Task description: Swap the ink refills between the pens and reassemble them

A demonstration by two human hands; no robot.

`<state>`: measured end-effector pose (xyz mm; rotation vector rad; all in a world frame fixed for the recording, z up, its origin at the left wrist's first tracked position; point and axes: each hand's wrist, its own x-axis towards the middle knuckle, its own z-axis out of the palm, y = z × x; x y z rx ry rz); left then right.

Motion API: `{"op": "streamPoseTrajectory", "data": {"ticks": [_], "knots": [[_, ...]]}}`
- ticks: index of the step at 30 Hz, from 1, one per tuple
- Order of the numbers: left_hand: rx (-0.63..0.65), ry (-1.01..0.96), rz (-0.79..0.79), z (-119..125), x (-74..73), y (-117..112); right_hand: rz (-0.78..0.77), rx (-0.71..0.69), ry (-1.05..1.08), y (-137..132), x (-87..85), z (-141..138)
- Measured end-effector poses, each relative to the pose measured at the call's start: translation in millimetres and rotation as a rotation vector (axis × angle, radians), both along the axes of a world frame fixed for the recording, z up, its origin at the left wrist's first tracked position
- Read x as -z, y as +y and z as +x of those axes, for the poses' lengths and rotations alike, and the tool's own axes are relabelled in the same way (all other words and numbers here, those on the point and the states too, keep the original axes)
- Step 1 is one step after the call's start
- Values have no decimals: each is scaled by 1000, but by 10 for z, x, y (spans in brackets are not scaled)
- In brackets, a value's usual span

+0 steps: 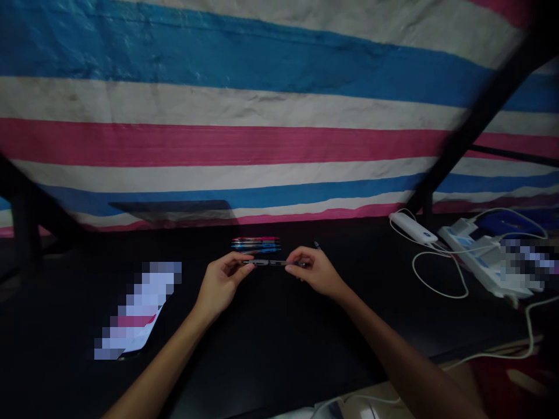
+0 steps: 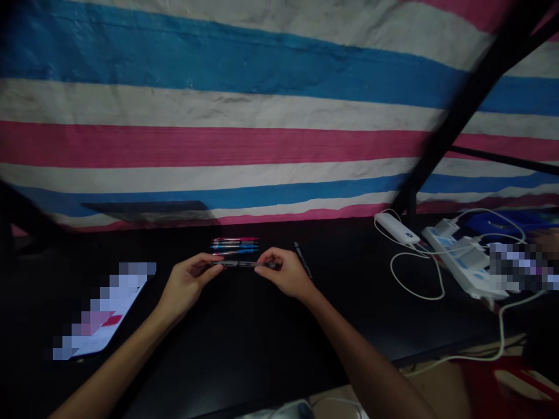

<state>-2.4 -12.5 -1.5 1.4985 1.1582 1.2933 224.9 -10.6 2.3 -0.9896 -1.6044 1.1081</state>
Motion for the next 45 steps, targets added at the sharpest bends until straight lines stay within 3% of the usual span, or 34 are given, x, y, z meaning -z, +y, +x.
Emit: {"op": "streamPoseTrajectory", "data": {"ticks": [6, 10, 15, 21, 24, 29, 32, 38, 45], "knots": [[39, 75, 13, 11, -16, -39, 12, -8, -184, -11, 49, 6], [38, 80, 16, 22, -20, -42, -9, -5, -188, -4, 51, -2], [72, 106, -32, 14, -56, -29, -93, -27, 22, 11, -12, 12], [406, 131, -225, 87, -124, -121, -223, -120, 439, 14, -25, 17], [494, 59, -319, 146, -97, -166, -230, -123, 504, 26, -11, -2], [531, -77, -422, 146, -54, -158, -213, -90, 493, 41, 13, -30], [498, 100, -327, 124, -51, -136, -213, -104, 486, 34, 34, -65], [197, 539, 32, 165, 26, -179, -232, -12, 592, 32, 118, -168], [-20, 811, 530, 174, 103, -191, -276, 39, 728, -34, 108, -253]]}}
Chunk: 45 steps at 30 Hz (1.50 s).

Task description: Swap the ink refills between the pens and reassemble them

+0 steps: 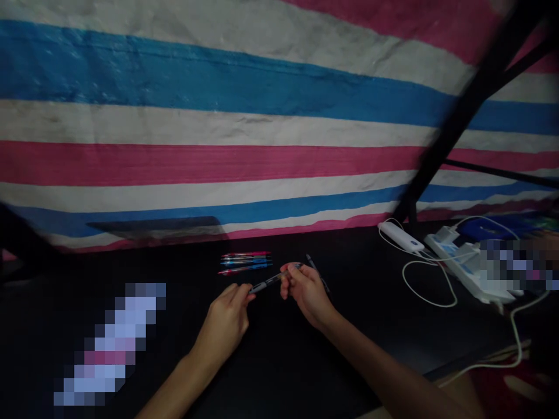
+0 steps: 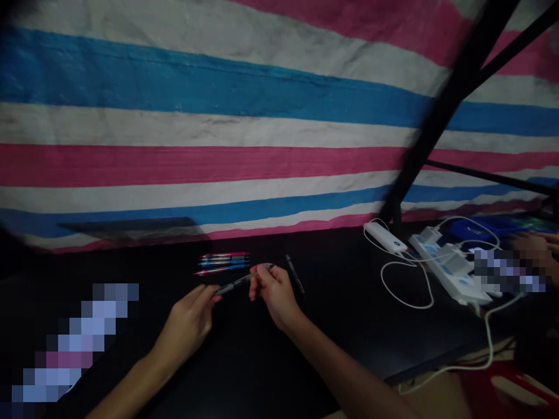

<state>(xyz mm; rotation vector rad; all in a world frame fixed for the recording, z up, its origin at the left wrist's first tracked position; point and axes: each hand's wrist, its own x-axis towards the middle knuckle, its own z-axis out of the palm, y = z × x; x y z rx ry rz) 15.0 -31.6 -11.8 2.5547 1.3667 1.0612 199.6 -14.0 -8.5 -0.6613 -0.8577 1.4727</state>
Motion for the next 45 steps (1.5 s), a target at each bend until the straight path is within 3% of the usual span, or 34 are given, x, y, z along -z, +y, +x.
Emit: {"op": "streamPoseTrajectory", "data": {"ticks": [4, 7, 9, 13, 17, 26, 30, 34, 37, 42, 45], "knots": [[-52, 171, 260, 1, -51, -24, -72, 6, 67, -34, 1, -28], [-76, 221, 316, -8, -60, -31, -110, -27, 84, -45, -32, -24], [-72, 133, 231, -18, -47, -19, -87, -44, 50, -55, -88, -8], [10, -131, -164, -25, -42, 5, 19, -65, -76, -77, -193, 32], [126, -240, -458, 8, -110, -32, 67, -122, -174, -67, -156, 54], [245, -299, -679, 66, -191, -58, 116, -142, -321, -56, -91, 30], [193, -224, -612, 89, -151, -69, 165, -44, -390, -86, -54, -42], [33, -25, -306, 101, -79, -91, 106, 48, -311, -97, 10, -128], [-62, 125, -95, 88, -52, -93, 48, 18, -238, -100, -2, -133], [51, 231, -113, 93, -114, -98, 129, 76, -326, -103, -82, -81], [121, 228, -152, 121, -153, -118, 93, -32, -133, -97, -112, -74]]}}
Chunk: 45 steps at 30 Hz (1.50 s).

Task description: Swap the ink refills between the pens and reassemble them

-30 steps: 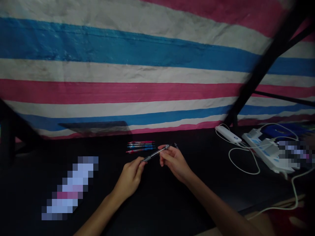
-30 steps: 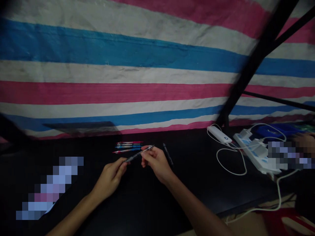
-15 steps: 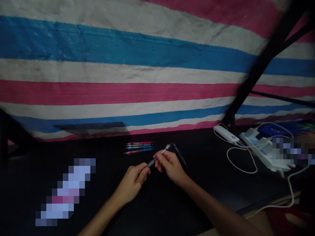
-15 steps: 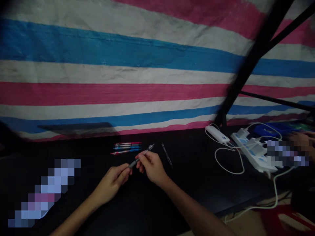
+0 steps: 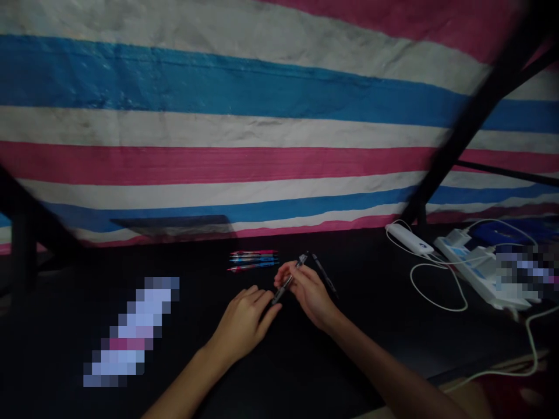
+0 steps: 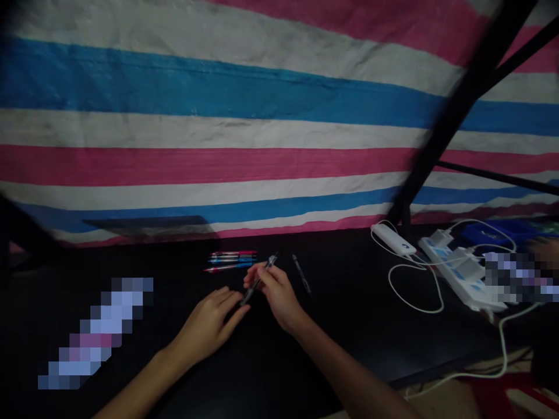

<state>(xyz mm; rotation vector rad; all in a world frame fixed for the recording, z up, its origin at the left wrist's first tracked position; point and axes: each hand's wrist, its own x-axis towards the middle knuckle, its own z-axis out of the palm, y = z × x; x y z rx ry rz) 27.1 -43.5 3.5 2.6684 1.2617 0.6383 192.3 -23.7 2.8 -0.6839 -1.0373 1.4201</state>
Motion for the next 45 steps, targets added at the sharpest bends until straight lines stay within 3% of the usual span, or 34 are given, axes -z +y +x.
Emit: {"op": "streamPoseTrajectory", "data": {"ticks": [2, 6, 10, 28, 35, 41, 45], "knots": [[-4, -39, -36, 5, -14, -5, -40, -49, 119, 12, -25, 13], [-114, -170, -93, -59, -20, 46, -108, -2, 256, 46, -120, 113], [-171, -243, -91, -156, 0, 137, -208, -110, 366, 73, -205, 265], [-182, -195, -8, -237, 135, 263, -254, -116, 472, 78, -240, 425], [-227, -234, 67, -265, 153, 296, -192, 5, 437, 81, -242, 453], [-360, -52, 88, -353, 212, 354, -205, 9, 426, 139, -240, 493], [-441, 32, 61, -375, 244, 366, -274, 147, 318, 252, -266, 619]]}}
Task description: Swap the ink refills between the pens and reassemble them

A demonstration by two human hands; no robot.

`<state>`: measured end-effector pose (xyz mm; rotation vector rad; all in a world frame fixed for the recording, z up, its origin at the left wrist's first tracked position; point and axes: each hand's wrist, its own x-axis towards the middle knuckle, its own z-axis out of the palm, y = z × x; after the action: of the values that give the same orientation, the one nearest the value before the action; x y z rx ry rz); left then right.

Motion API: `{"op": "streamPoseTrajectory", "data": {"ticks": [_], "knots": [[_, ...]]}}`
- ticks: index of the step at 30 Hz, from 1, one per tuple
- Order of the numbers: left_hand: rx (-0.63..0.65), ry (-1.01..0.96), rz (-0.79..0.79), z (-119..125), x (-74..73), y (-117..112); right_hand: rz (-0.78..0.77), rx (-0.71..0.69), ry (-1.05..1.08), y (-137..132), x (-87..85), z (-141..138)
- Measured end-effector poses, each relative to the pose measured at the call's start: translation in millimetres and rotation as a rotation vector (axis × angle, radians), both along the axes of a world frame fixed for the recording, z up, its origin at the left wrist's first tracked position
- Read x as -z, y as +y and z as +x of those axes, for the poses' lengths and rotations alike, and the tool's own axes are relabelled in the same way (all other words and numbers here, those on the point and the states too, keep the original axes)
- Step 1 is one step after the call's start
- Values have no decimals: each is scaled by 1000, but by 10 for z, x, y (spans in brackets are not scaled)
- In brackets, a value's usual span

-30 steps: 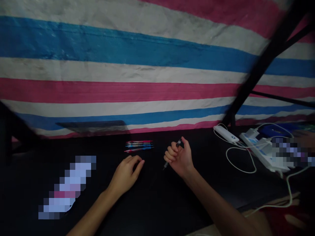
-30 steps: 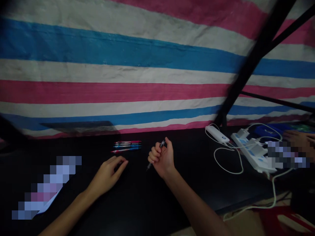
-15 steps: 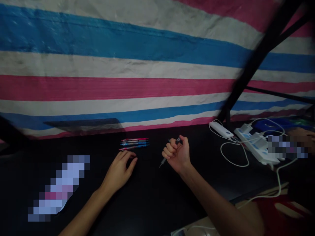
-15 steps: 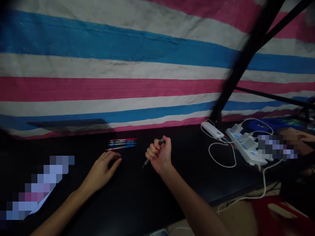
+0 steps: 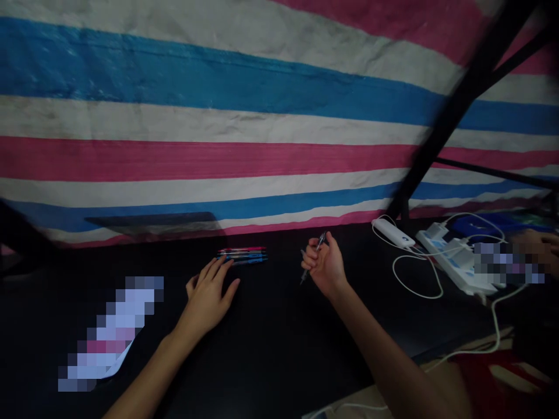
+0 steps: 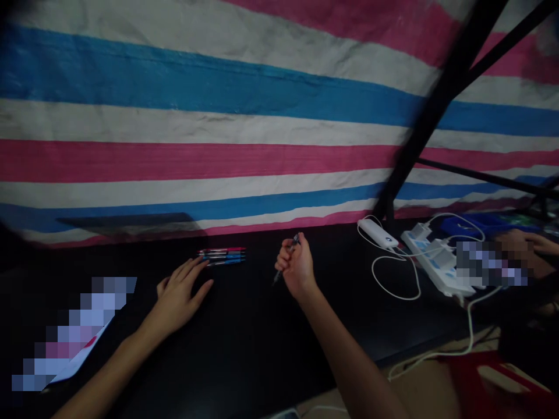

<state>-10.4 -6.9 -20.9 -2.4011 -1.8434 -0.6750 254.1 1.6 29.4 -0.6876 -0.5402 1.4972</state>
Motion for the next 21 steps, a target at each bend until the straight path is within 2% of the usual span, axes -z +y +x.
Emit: {"op": "streamPoseTrajectory", "data": {"ticks": [4, 6, 8, 10, 14, 18, 21], "knots": [[-17, 29, -22, 4, -22, -13, 29, 203, -198, 115, -9, 210], [-18, 39, -24, 8, -39, -22, 35, 251, -300, 158, 23, 305], [-15, 51, -22, 9, -50, -27, 25, 249, -404, 199, 85, 378], [-5, 61, -20, 6, -54, -30, 24, 260, -605, 238, 172, 430], [14, 60, -20, -6, -59, -28, 37, 321, -1144, 286, 342, 496], [26, 34, -41, -15, -78, -24, 100, 272, -1728, 273, 427, 507], [48, -7, -69, -20, -88, -21, 88, 242, -1784, 249, 437, 483]]}}
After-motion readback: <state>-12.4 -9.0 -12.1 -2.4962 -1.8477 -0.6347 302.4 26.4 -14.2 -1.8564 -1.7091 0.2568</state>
